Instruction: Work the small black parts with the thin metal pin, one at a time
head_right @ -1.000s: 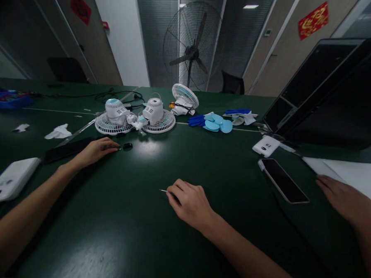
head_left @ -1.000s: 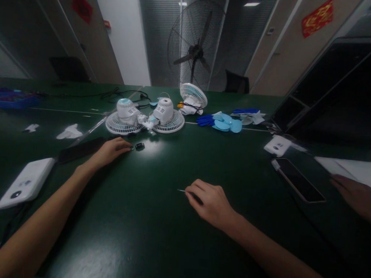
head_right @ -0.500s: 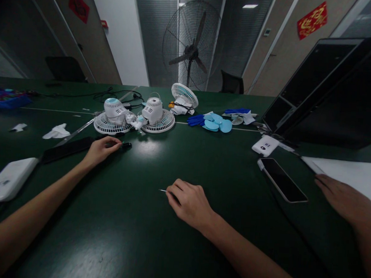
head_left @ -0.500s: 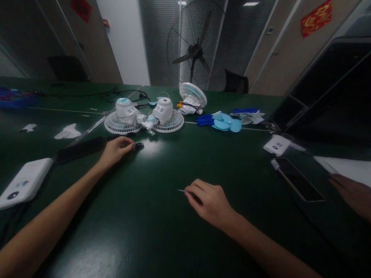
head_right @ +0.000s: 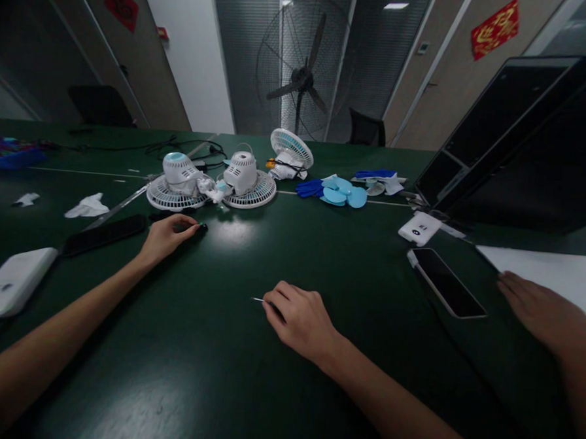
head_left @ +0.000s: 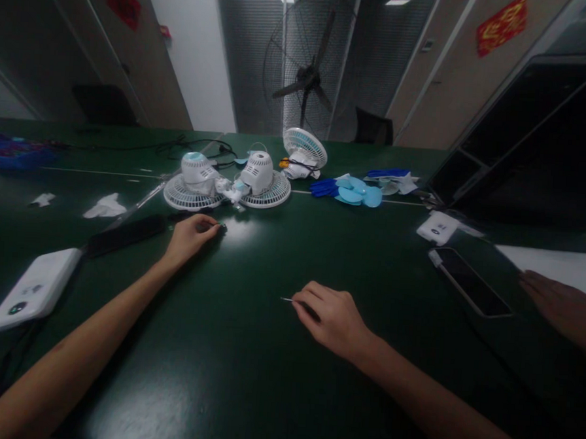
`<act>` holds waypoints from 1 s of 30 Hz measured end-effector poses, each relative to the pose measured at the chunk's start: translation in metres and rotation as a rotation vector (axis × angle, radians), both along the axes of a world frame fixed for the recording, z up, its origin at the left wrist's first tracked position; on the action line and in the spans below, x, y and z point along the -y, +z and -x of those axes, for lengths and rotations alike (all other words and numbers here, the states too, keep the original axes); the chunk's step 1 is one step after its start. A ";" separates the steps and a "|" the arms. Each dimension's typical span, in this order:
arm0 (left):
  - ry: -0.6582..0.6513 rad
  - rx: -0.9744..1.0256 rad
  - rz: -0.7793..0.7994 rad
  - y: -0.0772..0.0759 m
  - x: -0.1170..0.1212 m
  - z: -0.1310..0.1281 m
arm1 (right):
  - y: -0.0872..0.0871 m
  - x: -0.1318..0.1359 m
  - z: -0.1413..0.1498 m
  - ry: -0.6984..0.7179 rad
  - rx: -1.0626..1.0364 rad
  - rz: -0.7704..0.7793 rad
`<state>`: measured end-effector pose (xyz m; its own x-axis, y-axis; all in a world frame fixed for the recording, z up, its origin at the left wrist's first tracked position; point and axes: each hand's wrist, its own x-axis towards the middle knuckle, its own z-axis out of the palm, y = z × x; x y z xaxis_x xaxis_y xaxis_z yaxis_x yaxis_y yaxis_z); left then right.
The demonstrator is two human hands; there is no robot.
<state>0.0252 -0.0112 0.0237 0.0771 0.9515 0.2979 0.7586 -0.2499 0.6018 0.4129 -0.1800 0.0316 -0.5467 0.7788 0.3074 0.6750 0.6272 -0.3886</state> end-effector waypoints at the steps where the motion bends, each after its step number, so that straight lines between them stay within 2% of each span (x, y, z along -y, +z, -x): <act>1: 0.007 -0.002 -0.003 0.000 0.000 0.000 | 0.000 0.000 0.000 0.001 0.001 0.003; 11: 0.012 -0.015 0.000 -0.003 0.000 0.002 | -0.001 0.001 0.000 0.011 -0.037 0.033; 18: -0.069 -0.067 -0.038 0.001 0.003 -0.002 | -0.002 0.001 -0.001 0.023 -0.055 0.045; 24: -0.111 -0.148 -0.048 0.002 0.006 -0.004 | 0.001 0.001 0.000 0.017 -0.048 0.047; 30: -0.209 -0.332 -0.170 -0.004 0.004 -0.003 | 0.004 0.001 0.002 0.000 -0.026 0.030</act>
